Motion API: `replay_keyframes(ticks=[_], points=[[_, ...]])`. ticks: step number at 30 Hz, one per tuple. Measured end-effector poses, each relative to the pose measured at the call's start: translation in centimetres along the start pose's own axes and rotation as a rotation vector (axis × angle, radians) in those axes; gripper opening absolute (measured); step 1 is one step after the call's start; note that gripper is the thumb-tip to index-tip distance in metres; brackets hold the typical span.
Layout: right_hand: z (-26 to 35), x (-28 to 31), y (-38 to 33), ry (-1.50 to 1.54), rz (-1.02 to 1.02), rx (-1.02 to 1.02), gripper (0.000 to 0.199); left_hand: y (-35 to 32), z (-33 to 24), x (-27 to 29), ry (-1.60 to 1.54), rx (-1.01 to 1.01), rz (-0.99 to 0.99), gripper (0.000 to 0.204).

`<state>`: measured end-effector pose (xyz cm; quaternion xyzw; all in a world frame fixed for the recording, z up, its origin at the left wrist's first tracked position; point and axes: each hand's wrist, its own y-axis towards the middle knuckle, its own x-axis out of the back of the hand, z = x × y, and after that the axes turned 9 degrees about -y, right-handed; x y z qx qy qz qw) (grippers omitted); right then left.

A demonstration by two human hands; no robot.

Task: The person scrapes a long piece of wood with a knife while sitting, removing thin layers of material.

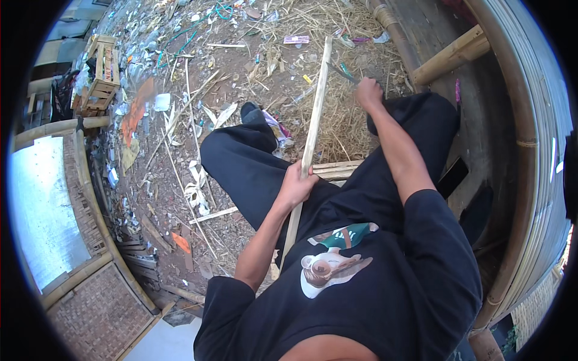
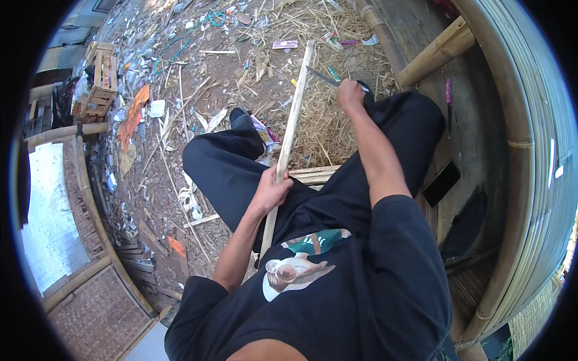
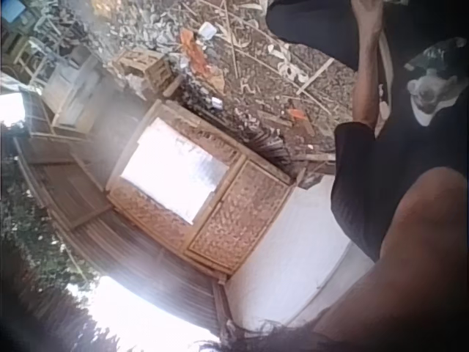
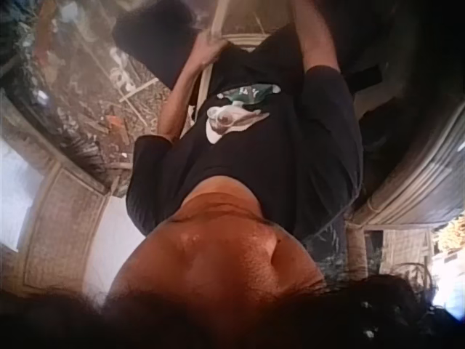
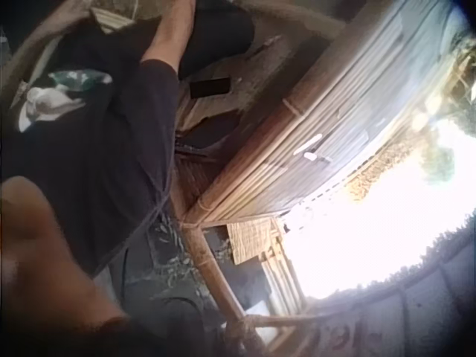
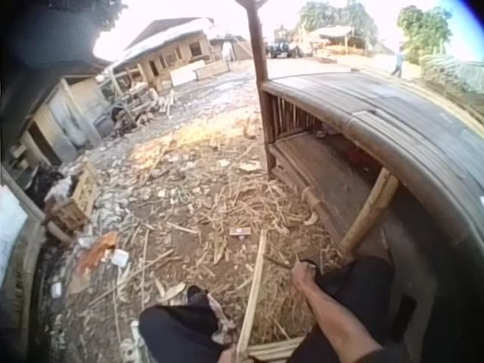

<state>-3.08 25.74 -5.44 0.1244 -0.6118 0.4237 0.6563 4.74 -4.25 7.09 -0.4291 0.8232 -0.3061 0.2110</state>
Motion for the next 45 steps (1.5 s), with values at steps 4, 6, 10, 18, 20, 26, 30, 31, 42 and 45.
replay_keyframes(ticks=[4, 6, 10, 18, 20, 26, 30, 31, 42, 45], points=[[0.7, 0.9, -0.5, 0.126, 0.035, -0.083, 0.026, 0.1, -0.2, 0.7, -0.198, 0.041, 0.053, 0.016], [1.5, -0.1, -1.1, 0.154, 0.050, -0.040, 0.028, 1.0, -0.7, 0.9, -0.208, 0.063, 0.049, 0.016], [3.1, 1.5, -3.1, 0.319, 0.046, 0.157, 0.031, 1.4, -1.6, 0.2, -0.240, 0.083, 0.011, 0.021], [4.4, 3.2, -4.8, 0.243, 0.143, 0.320, 0.030, 3.5, -1.7, 1.3, -0.283, -0.055, 0.048, 0.023], [4.9, 3.3, -4.9, 0.278, 0.158, 0.316, 0.031, 4.8, -1.6, 1.7, -0.286, -0.052, 0.016, 0.021], [5.1, 3.4, -5.7, 0.380, 0.134, 0.269, 0.036, 6.8, -3.4, 1.4, -0.277, -0.010, 0.085, 0.011], [5.4, 3.2, -5.6, 0.330, 0.313, 0.194, 0.037, 6.4, -4.1, 0.3, -0.270, 0.087, 0.155, 0.009], [5.3, 2.6, -5.4, 0.326, 0.316, 0.194, 0.037, 6.4, -4.1, 0.1, -0.254, 0.120, 0.159, 0.009], [5.6, 1.6, -6.4, 0.125, 0.244, 0.400, 0.032, 8.0, -1.9, 0.4, -0.144, 0.059, 0.119, 0.015], [6.0, -0.1, -7.5, 0.071, 0.113, 0.500, 0.027, 9.2, -0.6, 0.8, 0.055, -0.079, 0.026, 0.018]])
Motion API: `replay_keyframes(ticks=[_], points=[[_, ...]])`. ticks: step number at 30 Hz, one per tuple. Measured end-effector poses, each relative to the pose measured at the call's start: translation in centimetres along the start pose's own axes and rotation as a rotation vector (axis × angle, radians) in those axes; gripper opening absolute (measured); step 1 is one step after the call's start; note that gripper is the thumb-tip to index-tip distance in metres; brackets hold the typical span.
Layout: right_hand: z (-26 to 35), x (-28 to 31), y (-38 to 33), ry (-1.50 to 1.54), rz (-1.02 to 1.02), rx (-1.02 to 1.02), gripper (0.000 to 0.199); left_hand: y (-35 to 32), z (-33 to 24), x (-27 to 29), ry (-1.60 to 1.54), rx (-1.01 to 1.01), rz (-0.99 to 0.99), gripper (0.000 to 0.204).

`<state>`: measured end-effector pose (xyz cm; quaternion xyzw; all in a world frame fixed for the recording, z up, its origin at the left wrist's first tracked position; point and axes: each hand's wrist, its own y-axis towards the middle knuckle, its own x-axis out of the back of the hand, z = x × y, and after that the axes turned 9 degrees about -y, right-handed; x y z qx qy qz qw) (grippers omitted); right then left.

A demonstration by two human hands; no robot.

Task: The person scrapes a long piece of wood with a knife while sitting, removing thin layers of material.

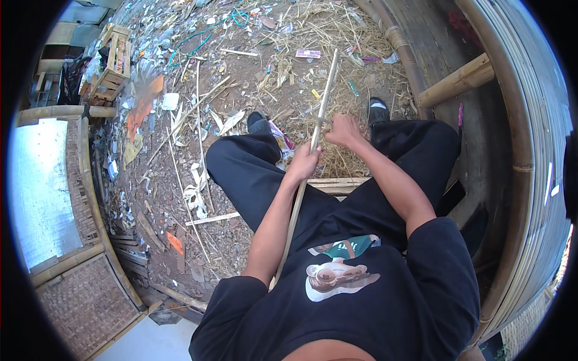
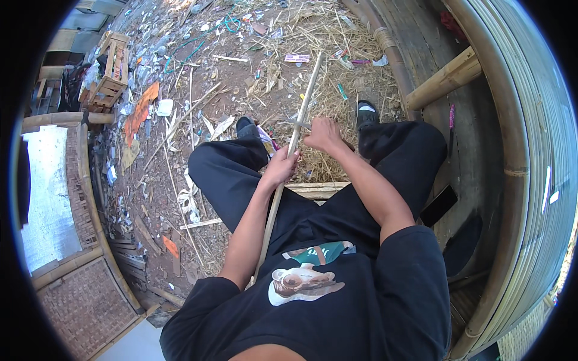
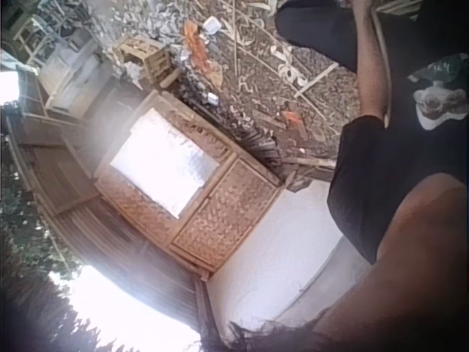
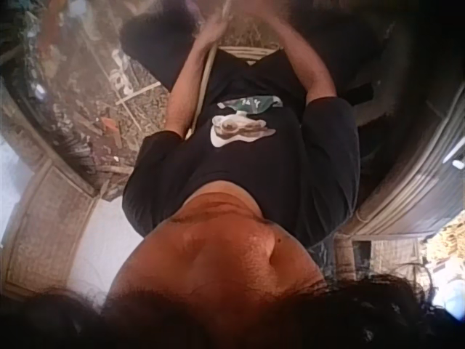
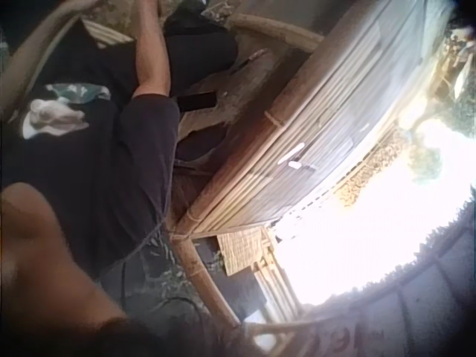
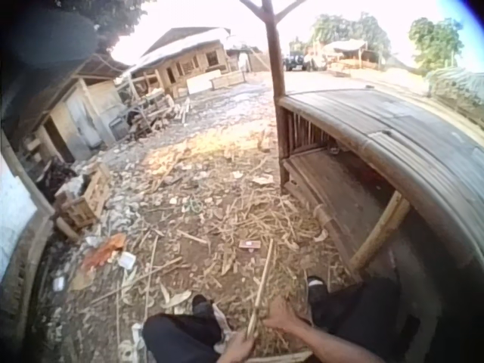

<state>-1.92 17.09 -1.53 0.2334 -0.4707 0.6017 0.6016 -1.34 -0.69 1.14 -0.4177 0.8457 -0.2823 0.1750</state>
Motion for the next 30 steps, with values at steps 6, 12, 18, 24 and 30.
replay_keyframes(ticks=[6, 12, 18, 24, 30], points=[[1.8, -0.5, -1.2, 0.013, 0.047, -0.060, 0.018, 0.0, -0.5, -0.9, 0.546, -0.234, -0.260, 0.025], [2.1, -2.4, -1.2, 0.000, 0.003, -0.070, 0.017, 0.2, -0.3, -1.3, 0.617, -0.234, -0.309, 0.026], [0.2, -3.0, 0.1, 0.037, -0.003, -0.177, 0.018, -0.4, 0.3, -2.6, 0.614, -0.228, -0.276, 0.026], [1.7, -1.3, -1.4, -0.003, 0.067, -0.170, 0.017, -0.3, -0.4, -2.5, 0.528, -0.153, -0.226, 0.026], [1.2, -2.0, -1.1, -0.016, 0.045, -0.161, 0.016, -0.9, -0.5, -2.7, 0.538, -0.185, -0.250, 0.027]])
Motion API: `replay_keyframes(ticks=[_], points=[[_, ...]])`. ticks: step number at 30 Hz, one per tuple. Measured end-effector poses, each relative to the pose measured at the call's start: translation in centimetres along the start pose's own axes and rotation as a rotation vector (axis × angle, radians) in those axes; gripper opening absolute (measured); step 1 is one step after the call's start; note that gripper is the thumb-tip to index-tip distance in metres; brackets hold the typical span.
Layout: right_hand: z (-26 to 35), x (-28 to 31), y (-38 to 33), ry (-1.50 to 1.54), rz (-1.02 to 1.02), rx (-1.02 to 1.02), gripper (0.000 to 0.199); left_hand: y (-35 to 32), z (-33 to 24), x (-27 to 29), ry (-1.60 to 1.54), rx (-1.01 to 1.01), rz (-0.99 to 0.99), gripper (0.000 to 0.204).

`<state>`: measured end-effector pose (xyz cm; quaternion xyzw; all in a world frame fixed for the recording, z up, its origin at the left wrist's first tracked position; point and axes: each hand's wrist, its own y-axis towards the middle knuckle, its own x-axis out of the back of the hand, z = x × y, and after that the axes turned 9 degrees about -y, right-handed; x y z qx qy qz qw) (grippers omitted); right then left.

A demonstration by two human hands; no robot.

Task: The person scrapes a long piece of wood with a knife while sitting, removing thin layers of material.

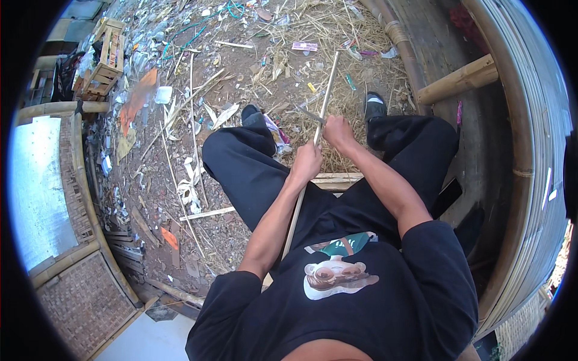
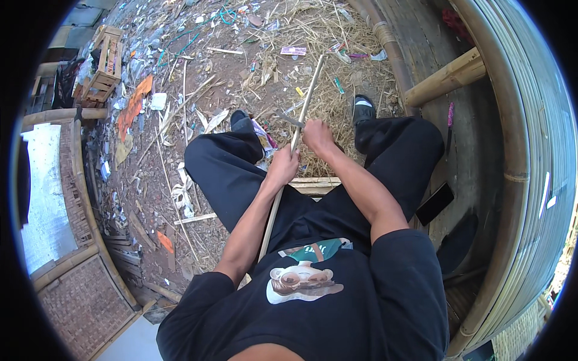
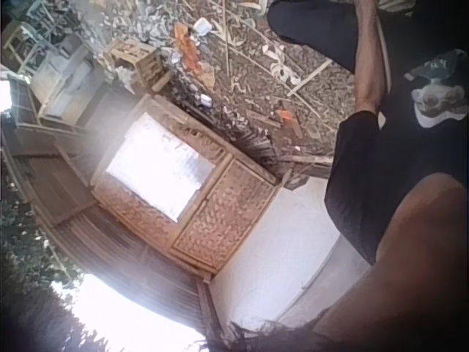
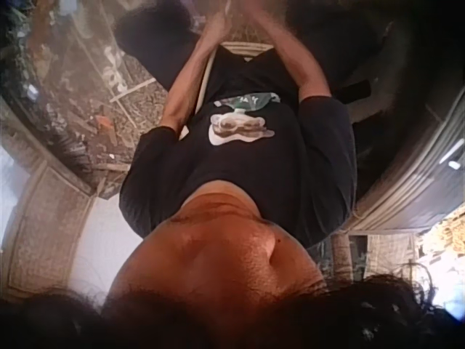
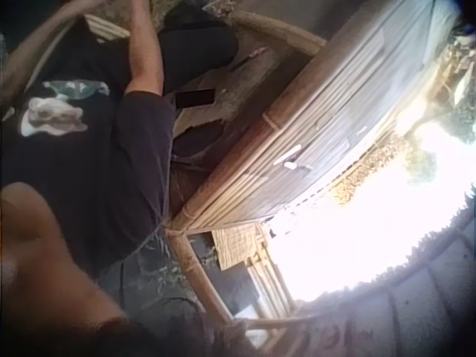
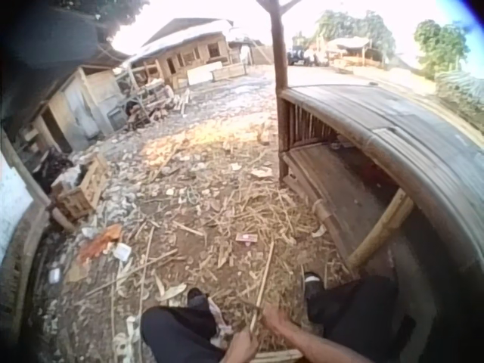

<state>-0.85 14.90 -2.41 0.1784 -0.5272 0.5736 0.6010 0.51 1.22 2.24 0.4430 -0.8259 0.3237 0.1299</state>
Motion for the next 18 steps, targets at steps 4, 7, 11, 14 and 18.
replay_keyframes(ticks=[4, 7, 11, 14, 18], points=[[-0.7, -0.5, 0.7, -0.005, -0.043, 0.017, 0.015, 0.2, 0.7, -0.1, -0.024, -0.025, 0.002, 0.027], [-2.6, -0.4, 2.0, -0.052, -0.126, 0.007, 0.015, -0.3, 0.7, -0.1, -0.021, -0.010, 0.029, 0.026], [-3.2, -0.4, 2.9, -0.071, -0.125, 0.027, 0.013, -1.2, -0.9, 0.7, -0.058, -0.005, 0.041, 0.026], [-3.8, -0.5, 3.4, -0.091, -0.213, 0.001, 0.016, -1.4, -0.2, 1.2, -0.002, -0.054, 0.044, 0.027], [-5.8, -0.5, 4.4, -0.166, -0.281, 0.057, 0.018, -2.7, -0.2, 1.7, -0.027, -0.006, 0.078, 0.026]])
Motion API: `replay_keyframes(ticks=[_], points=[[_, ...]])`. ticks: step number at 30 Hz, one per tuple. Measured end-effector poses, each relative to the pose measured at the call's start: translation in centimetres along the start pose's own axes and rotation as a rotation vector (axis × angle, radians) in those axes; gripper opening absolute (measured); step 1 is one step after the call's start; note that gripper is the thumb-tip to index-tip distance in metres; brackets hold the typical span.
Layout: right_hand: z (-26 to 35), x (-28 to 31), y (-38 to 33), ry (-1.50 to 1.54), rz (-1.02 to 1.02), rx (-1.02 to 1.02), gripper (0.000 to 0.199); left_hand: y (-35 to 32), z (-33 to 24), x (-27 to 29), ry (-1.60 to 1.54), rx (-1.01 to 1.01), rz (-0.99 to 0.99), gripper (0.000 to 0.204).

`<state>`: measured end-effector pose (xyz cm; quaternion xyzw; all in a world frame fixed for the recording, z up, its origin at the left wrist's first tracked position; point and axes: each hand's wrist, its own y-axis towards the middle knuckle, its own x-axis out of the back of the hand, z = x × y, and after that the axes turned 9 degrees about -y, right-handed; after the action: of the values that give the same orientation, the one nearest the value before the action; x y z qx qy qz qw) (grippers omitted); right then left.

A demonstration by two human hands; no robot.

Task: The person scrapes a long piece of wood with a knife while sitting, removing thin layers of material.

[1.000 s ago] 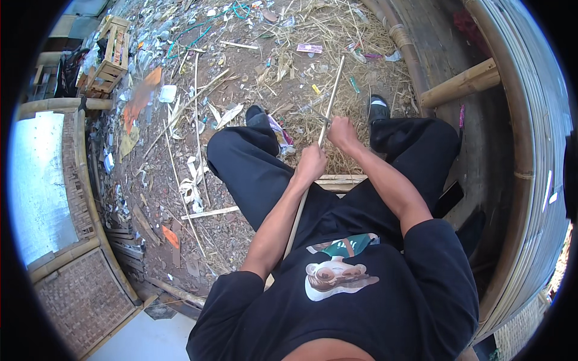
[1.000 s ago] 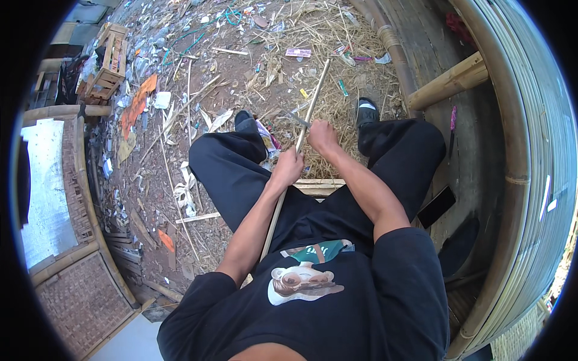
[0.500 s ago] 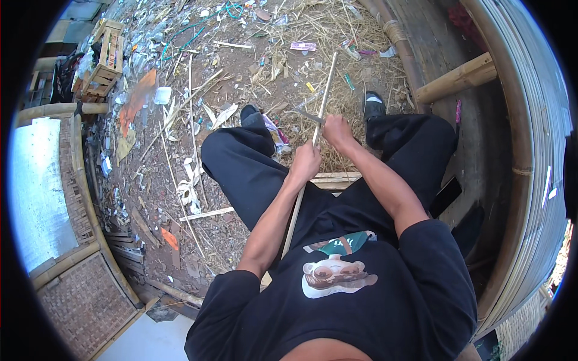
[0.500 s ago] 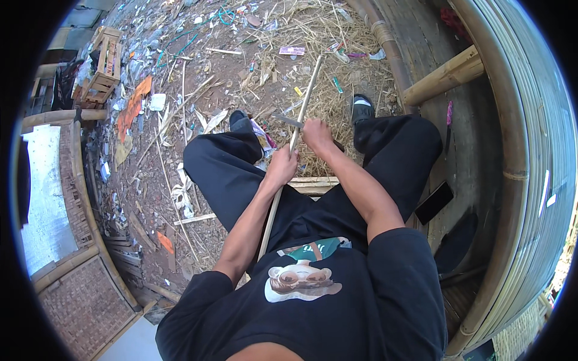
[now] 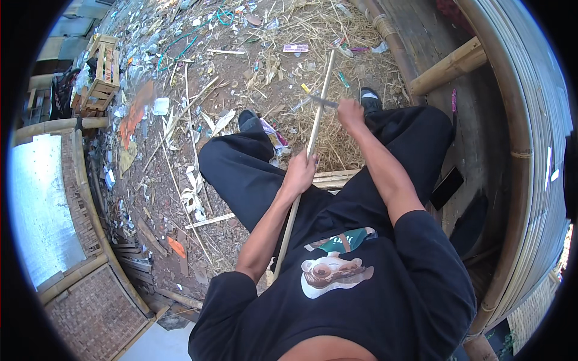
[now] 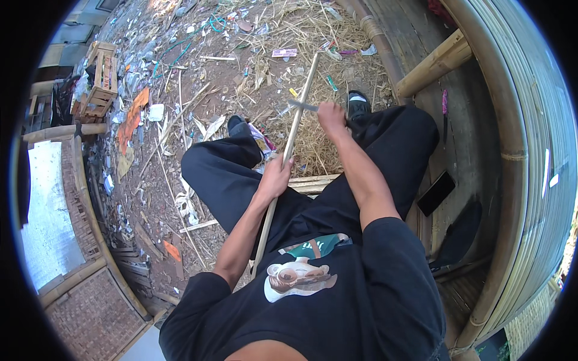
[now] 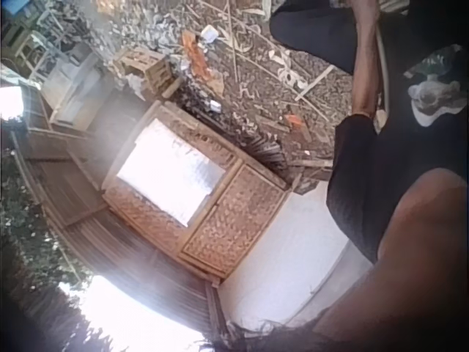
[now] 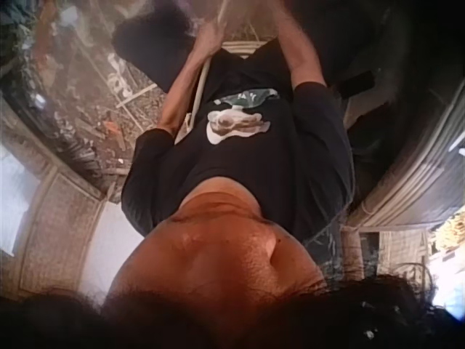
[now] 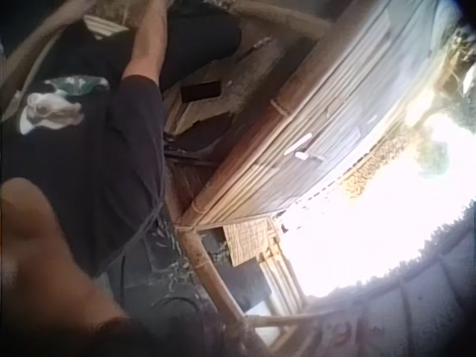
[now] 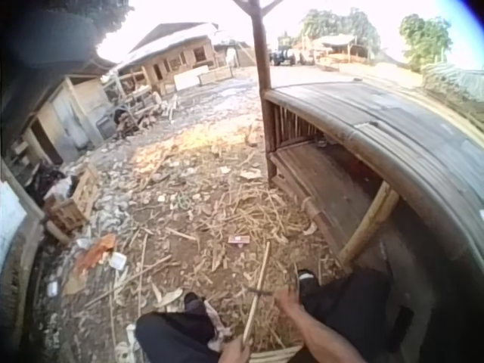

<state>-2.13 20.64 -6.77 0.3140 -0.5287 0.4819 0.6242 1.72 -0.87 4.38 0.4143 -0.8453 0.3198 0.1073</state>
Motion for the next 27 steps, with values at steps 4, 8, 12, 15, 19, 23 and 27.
replay_keyframes(ticks=[4, 8, 12, 15, 19, 23, 27], points=[[0.8, 1.5, 0.7, -0.038, 0.018, 0.036, 0.016, -1.4, 0.1, 1.4, -0.017, 0.043, 0.018, 0.025], [1.3, 0.9, -0.3, -0.046, 0.094, 0.066, 0.015, -0.3, 4.0, 1.5, -0.074, 0.031, 0.082, 0.024], [3.1, 3.2, -0.4, 0.171, 0.276, -0.013, 0.016, 0.8, 2.1, 2.4, -0.628, 0.324, 0.166, 0.025], [3.1, 5.4, -0.3, 0.301, 0.376, 0.049, 0.022, 1.7, 1.7, 2.5, -0.796, 0.366, 0.135, 0.026], [3.0, 6.9, -0.9, 0.763, 0.622, -0.160, 0.033, 2.1, 2.1, 1.9, -0.865, 0.338, 0.132, 0.021], [2.6, 5.3, -2.3, 0.652, 0.243, -0.004, 0.039, 2.1, 1.0, 2.0, -0.918, 0.332, 0.157, 0.016], [2.5, 6.0, -2.0, 0.420, 0.329, -0.172, 0.036, 2.2, 0.4, 2.4, -0.907, 0.358, 0.144, 0.019]])
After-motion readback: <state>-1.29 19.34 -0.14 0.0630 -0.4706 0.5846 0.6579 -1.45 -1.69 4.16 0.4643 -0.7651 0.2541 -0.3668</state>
